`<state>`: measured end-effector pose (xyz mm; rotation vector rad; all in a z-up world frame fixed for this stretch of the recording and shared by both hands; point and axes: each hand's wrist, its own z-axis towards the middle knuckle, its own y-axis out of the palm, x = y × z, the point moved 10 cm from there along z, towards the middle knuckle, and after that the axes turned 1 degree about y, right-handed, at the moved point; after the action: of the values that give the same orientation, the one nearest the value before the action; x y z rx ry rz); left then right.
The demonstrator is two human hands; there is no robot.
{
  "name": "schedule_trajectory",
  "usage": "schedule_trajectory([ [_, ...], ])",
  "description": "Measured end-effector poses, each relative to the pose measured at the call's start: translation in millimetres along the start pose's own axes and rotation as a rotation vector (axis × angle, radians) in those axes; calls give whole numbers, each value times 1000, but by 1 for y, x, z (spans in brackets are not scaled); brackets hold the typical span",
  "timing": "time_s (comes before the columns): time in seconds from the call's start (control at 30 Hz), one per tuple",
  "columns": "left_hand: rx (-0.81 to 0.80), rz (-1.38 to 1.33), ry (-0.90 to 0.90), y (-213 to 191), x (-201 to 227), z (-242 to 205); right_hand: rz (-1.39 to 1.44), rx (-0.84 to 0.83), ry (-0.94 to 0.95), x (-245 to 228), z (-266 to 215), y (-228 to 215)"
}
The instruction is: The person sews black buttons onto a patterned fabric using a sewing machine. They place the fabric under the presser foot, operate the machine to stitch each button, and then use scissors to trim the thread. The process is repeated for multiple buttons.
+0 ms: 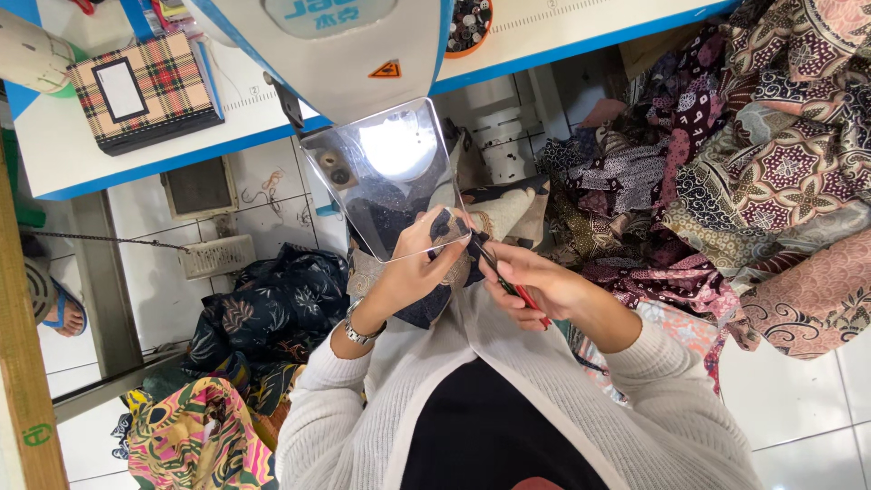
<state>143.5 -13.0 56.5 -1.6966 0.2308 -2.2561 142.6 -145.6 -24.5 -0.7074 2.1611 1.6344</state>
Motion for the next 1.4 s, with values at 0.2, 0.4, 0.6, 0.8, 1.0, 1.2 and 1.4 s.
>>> schedule_trajectory([
  [0.2, -11, 12, -36, -1, 2, -4, 83, 13, 19, 0, 4, -1],
  [0.4, -14, 53, -31, -2, 3, -6, 119, 17, 41, 0, 5, 0],
  [0.6, -6, 91, -42, -1, 2, -7, 142, 20, 37, -1, 5, -2],
  [0.8, 0, 70, 17, 1, 0, -8, 194, 36, 23, -1, 5, -5],
  [1.0, 41, -125, -82, 4, -20, -10, 220, 4, -25, -6, 9, 0],
  [1.2, 58, -178, -29, 2, -18, -10, 195, 60, -42, -3, 16, -5],
  [1.4, 93, -131, 20, -6, -10, -10, 163, 117, -74, 0, 30, -11],
])
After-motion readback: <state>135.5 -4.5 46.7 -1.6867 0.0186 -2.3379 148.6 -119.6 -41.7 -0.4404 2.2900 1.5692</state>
